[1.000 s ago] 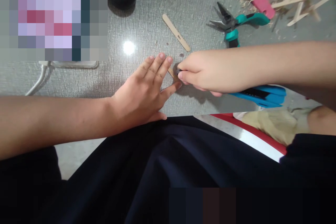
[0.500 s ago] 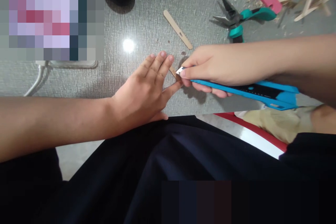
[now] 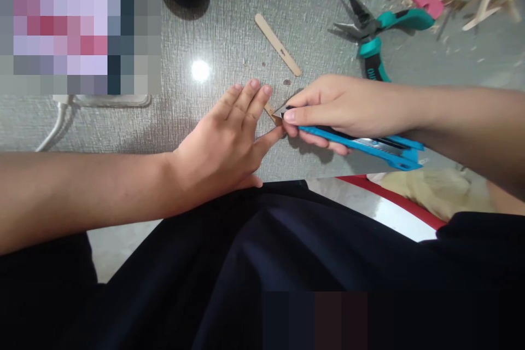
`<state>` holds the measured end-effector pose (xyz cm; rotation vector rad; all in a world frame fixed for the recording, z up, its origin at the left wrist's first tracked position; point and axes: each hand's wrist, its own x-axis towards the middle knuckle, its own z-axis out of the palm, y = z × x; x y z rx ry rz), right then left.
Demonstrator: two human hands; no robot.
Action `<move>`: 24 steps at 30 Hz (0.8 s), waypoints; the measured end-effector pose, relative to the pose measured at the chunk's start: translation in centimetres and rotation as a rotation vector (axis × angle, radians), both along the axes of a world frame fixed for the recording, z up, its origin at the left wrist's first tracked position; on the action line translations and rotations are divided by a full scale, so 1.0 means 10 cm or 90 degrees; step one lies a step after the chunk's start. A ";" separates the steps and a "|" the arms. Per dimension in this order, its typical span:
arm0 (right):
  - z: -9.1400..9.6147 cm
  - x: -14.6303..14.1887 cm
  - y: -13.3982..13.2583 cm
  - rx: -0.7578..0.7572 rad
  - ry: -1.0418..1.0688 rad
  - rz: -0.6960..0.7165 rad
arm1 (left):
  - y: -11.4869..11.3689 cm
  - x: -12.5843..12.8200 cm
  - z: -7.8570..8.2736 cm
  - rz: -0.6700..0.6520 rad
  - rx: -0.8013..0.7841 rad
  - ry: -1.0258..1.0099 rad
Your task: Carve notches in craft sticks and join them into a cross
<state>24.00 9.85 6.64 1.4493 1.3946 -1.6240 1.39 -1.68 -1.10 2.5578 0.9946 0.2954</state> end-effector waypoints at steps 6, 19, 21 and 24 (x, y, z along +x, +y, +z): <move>-0.13 0.10 -0.13 0.061 0.014 -0.008 | 0.06 -0.05 0.06 -0.024 -0.022 0.026; 0.06 -0.07 -0.13 0.094 -0.057 0.070 | 0.08 -0.11 0.05 -0.014 -0.103 -0.029; 0.14 -0.12 -0.13 0.094 -0.078 0.083 | 0.09 -0.11 0.04 -0.018 -0.102 -0.033; 0.21 -0.17 -0.14 0.113 -0.106 0.106 | 0.09 -0.11 0.05 -0.033 -0.080 -0.010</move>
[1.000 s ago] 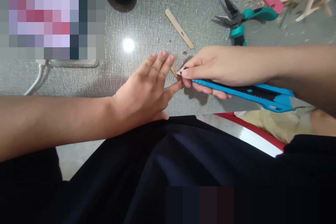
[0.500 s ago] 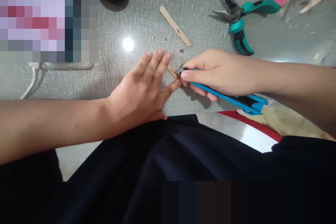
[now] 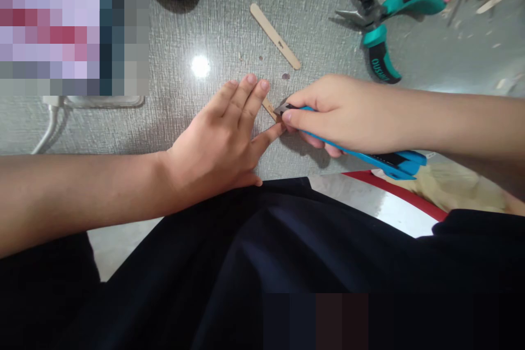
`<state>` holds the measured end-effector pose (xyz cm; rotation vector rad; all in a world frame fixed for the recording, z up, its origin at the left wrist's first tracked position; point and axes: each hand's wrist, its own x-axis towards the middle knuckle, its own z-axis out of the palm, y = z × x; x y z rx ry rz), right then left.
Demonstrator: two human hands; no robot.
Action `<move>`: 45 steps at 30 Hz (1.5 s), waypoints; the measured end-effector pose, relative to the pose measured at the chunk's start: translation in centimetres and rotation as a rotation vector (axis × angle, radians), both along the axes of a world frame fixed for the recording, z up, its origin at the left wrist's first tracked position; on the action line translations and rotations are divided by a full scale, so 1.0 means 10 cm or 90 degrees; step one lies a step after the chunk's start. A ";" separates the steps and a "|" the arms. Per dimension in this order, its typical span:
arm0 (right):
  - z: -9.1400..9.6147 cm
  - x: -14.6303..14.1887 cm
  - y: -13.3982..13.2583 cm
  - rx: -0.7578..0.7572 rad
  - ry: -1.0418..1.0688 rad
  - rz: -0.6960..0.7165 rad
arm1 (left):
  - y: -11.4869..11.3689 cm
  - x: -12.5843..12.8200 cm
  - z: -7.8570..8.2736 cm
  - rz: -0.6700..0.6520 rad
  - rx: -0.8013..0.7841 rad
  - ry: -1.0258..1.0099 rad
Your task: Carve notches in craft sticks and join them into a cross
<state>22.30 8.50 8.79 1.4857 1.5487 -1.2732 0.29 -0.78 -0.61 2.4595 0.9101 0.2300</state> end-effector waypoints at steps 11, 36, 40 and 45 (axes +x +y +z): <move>-0.26 0.26 -0.20 0.238 0.077 0.201 | -0.02 0.01 0.13 -0.052 0.113 -0.032; -0.24 0.17 -0.29 0.233 0.065 0.098 | 0.04 -0.04 -0.02 -0.014 0.151 -0.005; -0.22 0.16 -0.26 0.230 0.085 0.092 | 0.03 -0.03 0.05 -0.022 0.124 0.038; -0.19 0.12 -0.25 0.201 0.002 0.103 | 0.05 -0.03 0.07 -0.025 0.106 0.038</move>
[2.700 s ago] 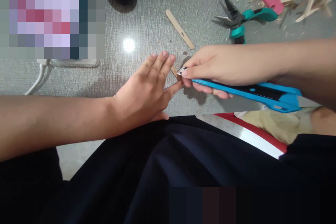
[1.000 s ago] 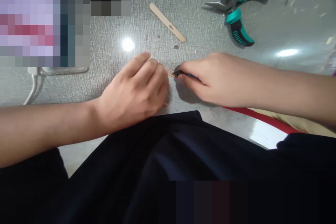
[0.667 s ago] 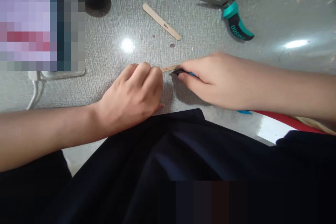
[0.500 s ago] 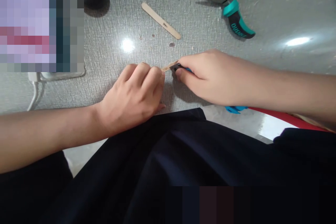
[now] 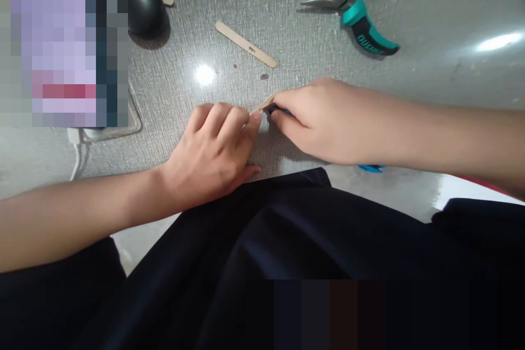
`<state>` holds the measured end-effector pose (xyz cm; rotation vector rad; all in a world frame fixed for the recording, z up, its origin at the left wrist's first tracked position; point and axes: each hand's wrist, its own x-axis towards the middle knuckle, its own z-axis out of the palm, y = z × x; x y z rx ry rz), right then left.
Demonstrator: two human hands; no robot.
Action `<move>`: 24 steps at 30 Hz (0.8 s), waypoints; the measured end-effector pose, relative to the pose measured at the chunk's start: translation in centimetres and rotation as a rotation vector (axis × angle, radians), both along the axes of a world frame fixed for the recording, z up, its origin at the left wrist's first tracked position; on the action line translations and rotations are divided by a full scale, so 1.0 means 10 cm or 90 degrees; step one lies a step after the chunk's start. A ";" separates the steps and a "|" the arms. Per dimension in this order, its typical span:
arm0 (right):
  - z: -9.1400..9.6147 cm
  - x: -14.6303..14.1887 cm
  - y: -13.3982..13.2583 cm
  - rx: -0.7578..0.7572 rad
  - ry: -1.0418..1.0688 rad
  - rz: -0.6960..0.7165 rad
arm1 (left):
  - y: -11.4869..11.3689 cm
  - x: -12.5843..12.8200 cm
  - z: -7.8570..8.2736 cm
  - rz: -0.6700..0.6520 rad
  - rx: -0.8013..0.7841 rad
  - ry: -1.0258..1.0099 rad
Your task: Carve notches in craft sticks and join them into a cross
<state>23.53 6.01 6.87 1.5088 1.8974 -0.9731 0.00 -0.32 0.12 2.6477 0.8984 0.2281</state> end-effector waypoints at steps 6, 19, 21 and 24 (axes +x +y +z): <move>-0.01 -0.03 -0.04 0.022 0.010 -0.011 | 0.00 0.00 -0.02 -0.002 0.031 -0.011; -0.02 -0.04 -0.12 0.054 -0.015 -0.009 | 0.03 0.02 0.00 -0.022 0.086 -0.003; -0.02 -0.05 -0.12 0.058 -0.011 -0.005 | 0.03 0.02 0.00 -0.034 0.103 -0.002; -0.01 -0.06 -0.13 0.062 -0.027 0.023 | 0.04 0.01 -0.02 -0.058 0.118 -0.005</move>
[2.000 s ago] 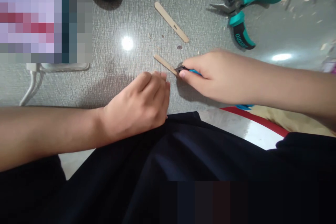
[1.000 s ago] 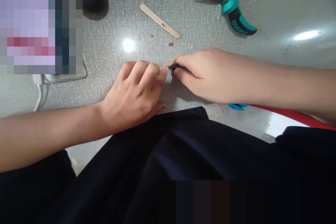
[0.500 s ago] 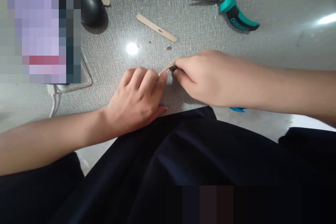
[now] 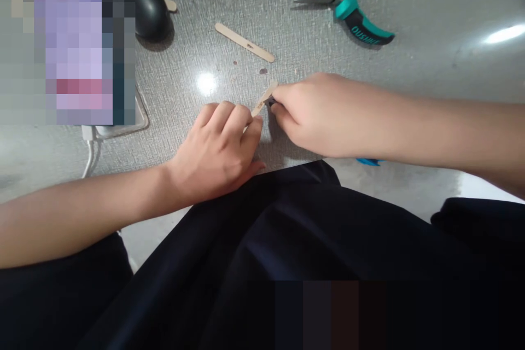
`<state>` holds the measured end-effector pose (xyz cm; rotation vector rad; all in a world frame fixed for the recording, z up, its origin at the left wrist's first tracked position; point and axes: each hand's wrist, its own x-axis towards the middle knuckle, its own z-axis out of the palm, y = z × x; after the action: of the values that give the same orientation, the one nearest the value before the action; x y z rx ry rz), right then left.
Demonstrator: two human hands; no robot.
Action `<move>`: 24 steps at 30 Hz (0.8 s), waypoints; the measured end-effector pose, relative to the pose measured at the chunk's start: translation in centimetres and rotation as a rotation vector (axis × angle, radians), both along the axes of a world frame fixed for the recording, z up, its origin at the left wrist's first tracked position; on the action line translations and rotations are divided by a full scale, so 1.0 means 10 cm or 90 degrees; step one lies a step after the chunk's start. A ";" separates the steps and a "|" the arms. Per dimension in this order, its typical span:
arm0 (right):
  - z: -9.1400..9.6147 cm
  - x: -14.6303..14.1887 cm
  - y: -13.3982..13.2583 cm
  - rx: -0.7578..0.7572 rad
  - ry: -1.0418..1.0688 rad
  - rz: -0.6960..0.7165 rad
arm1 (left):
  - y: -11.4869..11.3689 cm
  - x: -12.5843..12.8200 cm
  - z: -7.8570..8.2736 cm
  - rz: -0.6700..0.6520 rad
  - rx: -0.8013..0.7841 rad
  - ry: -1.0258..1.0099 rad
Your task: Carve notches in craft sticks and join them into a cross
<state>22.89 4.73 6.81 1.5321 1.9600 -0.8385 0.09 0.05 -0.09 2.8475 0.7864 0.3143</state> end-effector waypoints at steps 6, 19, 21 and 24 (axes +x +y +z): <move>0.03 -0.04 0.04 0.011 -0.093 0.100 | -0.01 -0.03 -0.05 0.002 -0.049 -0.038; 0.18 -0.33 0.15 -0.063 -0.235 0.209 | -0.06 -0.02 0.03 0.058 -0.035 0.015; 0.18 -0.34 0.16 -0.058 -0.235 0.224 | -0.07 -0.01 0.04 0.065 -0.048 0.017; 0.10 -0.27 0.18 -0.051 -0.198 0.248 | -0.08 0.02 0.07 0.089 -0.091 0.012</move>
<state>20.19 6.48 7.78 1.1050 1.8782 -0.4752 0.30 -0.74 0.57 2.6732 0.9732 0.2392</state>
